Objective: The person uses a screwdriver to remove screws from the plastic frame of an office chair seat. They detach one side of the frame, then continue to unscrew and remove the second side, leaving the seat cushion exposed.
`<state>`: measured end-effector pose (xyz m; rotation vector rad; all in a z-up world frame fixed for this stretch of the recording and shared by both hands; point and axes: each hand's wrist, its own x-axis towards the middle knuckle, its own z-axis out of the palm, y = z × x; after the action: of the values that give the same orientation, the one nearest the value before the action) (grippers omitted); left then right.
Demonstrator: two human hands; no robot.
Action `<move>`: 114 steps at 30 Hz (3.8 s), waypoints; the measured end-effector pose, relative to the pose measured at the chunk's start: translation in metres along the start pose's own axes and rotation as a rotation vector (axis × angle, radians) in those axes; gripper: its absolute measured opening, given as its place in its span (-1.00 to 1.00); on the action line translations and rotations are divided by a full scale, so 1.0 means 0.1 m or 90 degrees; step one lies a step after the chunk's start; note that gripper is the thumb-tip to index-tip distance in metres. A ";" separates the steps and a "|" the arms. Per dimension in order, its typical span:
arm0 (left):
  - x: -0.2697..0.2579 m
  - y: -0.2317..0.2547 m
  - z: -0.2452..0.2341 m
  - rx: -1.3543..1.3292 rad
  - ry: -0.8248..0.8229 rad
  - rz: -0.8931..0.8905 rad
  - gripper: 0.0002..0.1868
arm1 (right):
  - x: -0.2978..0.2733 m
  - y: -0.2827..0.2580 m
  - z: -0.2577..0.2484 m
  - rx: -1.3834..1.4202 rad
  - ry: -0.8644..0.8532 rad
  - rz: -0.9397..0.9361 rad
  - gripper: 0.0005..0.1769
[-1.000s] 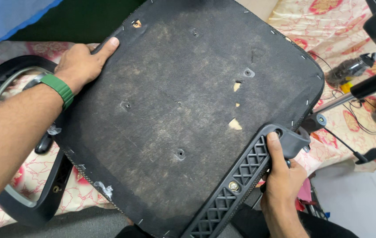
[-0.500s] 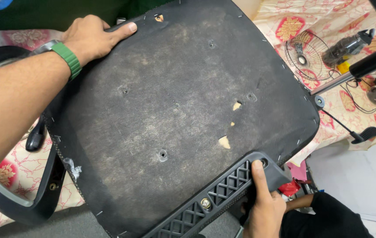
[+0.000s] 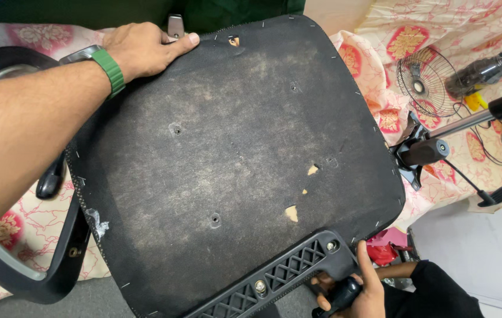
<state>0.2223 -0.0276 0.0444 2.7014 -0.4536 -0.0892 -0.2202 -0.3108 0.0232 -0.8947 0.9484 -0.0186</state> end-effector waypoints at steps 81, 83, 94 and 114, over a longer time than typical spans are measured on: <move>-2.98 0.99 1.28 -0.297 0.067 -0.738 -0.09 | 3.04 -2.14 0.50 -1.125 -0.011 -0.115 0.07; -2.91 1.00 1.16 -0.263 -0.011 -0.762 -0.03 | 3.04 -2.13 0.48 -1.122 -0.025 -0.121 0.05; -2.85 1.00 1.06 -0.259 -0.003 -0.768 0.15 | 2.88 -2.15 0.47 -1.153 0.008 -0.178 -0.02; -2.76 0.23 0.85 -0.116 0.026 -0.637 0.09 | 2.61 -1.85 0.33 -1.056 -0.047 -0.105 -0.13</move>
<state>-0.0562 0.0103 -0.0249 2.4674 0.8933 -0.3222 0.0274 -0.5096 -0.0255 -2.4555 0.6736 0.7508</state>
